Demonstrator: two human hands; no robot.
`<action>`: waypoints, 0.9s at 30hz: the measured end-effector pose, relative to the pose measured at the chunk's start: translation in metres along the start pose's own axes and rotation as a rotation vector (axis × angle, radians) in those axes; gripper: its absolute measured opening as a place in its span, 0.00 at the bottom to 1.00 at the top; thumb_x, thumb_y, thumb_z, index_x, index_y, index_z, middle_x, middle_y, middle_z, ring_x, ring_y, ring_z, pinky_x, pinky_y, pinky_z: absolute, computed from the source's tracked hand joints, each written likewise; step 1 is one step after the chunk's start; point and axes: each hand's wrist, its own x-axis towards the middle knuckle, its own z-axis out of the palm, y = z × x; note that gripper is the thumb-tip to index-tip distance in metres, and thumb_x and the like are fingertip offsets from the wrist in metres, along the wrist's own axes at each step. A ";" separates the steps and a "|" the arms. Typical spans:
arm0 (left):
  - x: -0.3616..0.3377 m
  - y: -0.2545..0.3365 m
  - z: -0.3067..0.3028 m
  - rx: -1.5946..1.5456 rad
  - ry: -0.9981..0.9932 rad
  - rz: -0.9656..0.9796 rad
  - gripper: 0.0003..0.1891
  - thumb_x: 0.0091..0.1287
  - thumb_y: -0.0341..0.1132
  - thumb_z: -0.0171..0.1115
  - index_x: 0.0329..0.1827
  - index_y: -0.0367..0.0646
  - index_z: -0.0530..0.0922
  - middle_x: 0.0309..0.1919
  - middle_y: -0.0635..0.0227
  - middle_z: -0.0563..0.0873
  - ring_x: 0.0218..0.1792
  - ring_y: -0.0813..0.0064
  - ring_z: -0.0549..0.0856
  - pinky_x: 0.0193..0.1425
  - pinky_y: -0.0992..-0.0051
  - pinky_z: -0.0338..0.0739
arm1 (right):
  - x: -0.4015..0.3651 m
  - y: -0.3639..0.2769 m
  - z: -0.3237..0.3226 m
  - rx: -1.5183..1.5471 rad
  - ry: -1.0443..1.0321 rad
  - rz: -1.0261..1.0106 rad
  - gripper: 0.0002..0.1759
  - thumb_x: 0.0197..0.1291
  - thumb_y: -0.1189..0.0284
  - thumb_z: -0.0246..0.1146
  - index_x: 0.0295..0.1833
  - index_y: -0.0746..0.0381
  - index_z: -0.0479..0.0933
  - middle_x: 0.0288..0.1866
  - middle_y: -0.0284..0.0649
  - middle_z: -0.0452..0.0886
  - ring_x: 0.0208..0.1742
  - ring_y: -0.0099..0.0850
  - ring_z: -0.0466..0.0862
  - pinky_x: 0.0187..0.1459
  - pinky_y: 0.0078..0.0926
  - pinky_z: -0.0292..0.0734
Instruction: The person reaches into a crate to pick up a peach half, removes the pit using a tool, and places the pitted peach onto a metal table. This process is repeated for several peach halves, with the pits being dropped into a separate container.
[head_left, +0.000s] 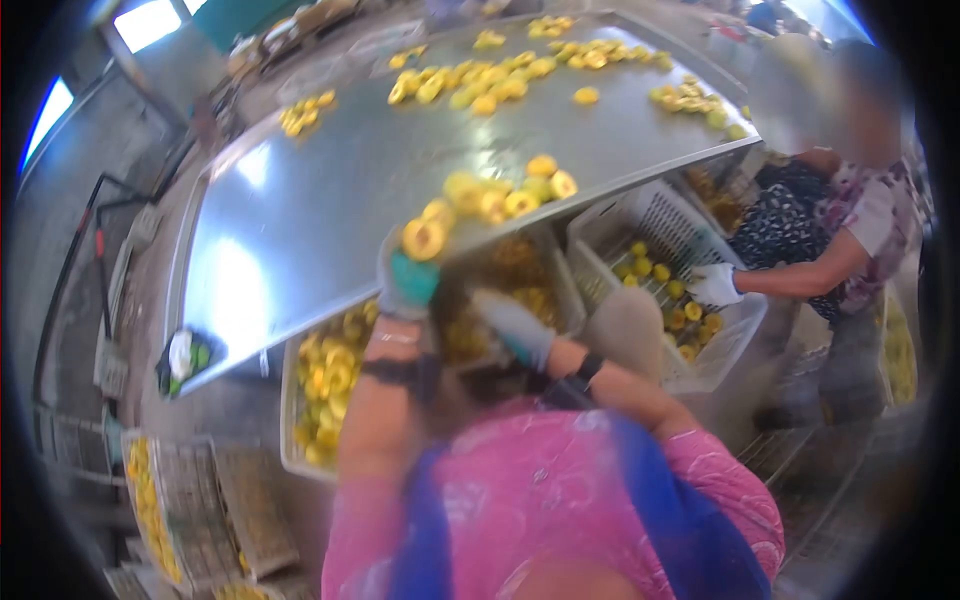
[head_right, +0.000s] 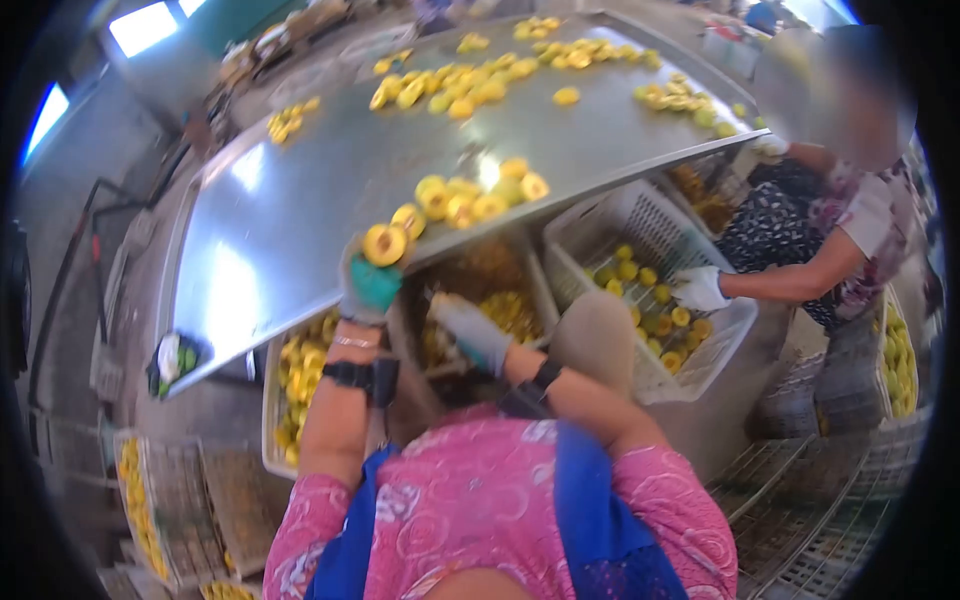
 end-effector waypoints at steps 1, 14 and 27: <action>-0.010 0.001 0.019 -0.264 0.075 -0.114 0.23 0.79 0.49 0.49 0.63 0.38 0.76 0.57 0.55 0.85 0.57 0.53 0.84 0.65 0.48 0.80 | 0.003 0.002 -0.002 -0.011 -0.047 -0.068 0.17 0.76 0.52 0.55 0.48 0.55 0.72 0.26 0.31 0.73 0.18 0.22 0.73 0.15 0.24 0.67; -0.078 -0.031 0.083 0.748 0.018 0.377 0.15 0.78 0.40 0.56 0.56 0.37 0.76 0.45 0.62 0.85 0.45 0.70 0.85 0.51 0.72 0.81 | -0.017 -0.031 0.023 -0.266 0.000 -0.183 0.15 0.77 0.55 0.52 0.51 0.56 0.71 0.26 0.31 0.73 0.16 0.21 0.71 0.14 0.22 0.67; -0.085 -0.039 0.094 0.342 0.187 0.298 0.16 0.81 0.43 0.50 0.50 0.37 0.78 0.41 0.63 0.83 0.41 0.74 0.81 0.50 0.75 0.78 | -0.008 -0.013 0.027 -0.643 0.082 -0.400 0.23 0.78 0.56 0.51 0.65 0.63 0.70 0.34 0.38 0.80 0.26 0.27 0.79 0.28 0.26 0.75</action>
